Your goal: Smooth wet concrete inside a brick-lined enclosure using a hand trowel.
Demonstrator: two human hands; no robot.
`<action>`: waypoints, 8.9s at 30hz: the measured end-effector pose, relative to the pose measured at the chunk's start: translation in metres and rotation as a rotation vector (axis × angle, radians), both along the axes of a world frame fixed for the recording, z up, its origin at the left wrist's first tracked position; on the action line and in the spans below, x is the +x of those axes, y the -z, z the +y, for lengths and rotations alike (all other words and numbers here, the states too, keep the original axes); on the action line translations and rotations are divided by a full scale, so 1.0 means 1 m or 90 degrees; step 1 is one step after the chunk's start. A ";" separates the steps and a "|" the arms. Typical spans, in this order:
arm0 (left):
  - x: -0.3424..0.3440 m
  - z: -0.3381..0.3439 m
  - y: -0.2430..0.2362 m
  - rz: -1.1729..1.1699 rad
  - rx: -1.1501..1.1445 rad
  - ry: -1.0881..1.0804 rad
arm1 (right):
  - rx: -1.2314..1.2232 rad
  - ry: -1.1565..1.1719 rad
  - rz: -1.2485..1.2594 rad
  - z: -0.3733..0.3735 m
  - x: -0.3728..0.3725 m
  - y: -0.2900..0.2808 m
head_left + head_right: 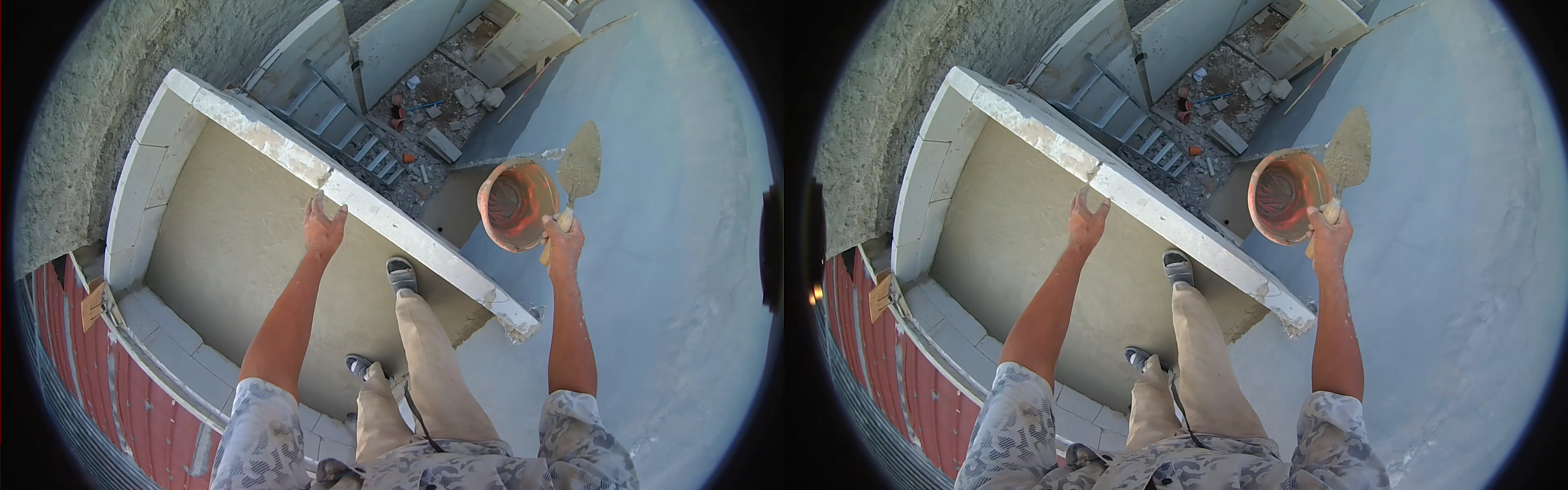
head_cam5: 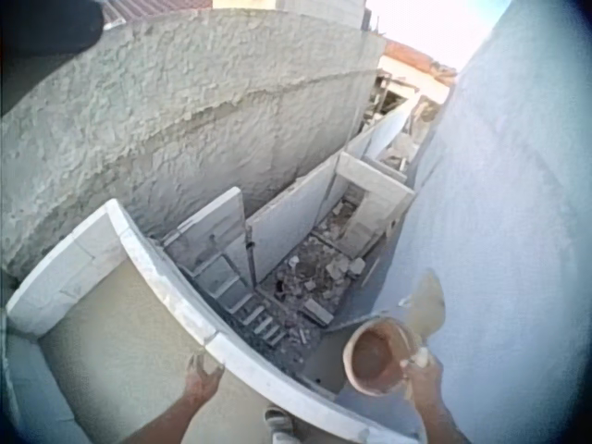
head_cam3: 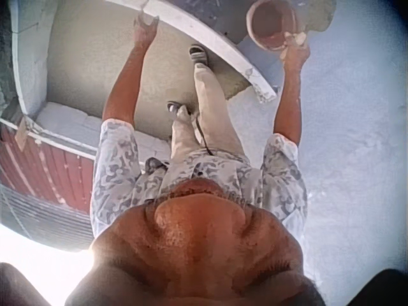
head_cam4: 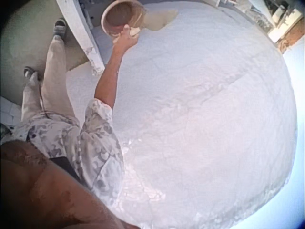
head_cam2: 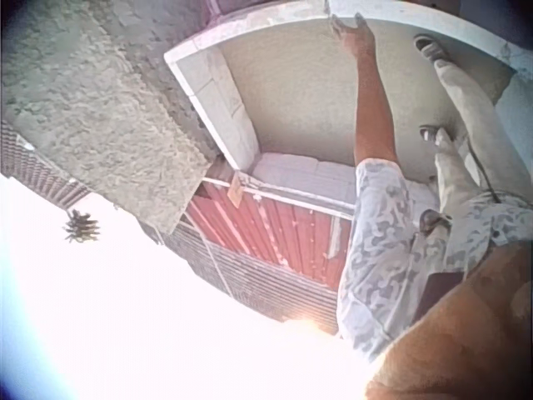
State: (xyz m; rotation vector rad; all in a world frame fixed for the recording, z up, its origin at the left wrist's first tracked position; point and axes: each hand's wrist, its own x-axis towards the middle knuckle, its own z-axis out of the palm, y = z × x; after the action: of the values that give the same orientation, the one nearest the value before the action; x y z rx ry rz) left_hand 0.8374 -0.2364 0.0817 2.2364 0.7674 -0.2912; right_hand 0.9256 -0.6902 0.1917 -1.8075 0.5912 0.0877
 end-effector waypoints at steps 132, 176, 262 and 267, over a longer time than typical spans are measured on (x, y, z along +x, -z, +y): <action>0.070 -0.065 0.116 0.011 0.375 0.157 | -0.173 -0.113 0.148 0.073 -0.023 0.295; 0.070 -0.068 0.120 -0.004 0.396 0.167 | 0.019 -0.030 0.320 0.089 0.007 0.380; 0.070 -0.066 0.119 -0.013 0.388 0.163 | 0.075 0.035 0.268 0.071 -0.006 0.322; 0.069 -0.067 0.121 -0.012 0.392 0.166 | 0.068 0.053 0.255 0.055 -0.030 0.286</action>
State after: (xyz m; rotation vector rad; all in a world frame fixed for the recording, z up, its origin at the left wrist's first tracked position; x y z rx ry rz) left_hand 0.9063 -0.3035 -0.0398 2.9253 0.6065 -0.1688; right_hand 0.8956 -0.6352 -0.0944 -1.6687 0.9255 0.4250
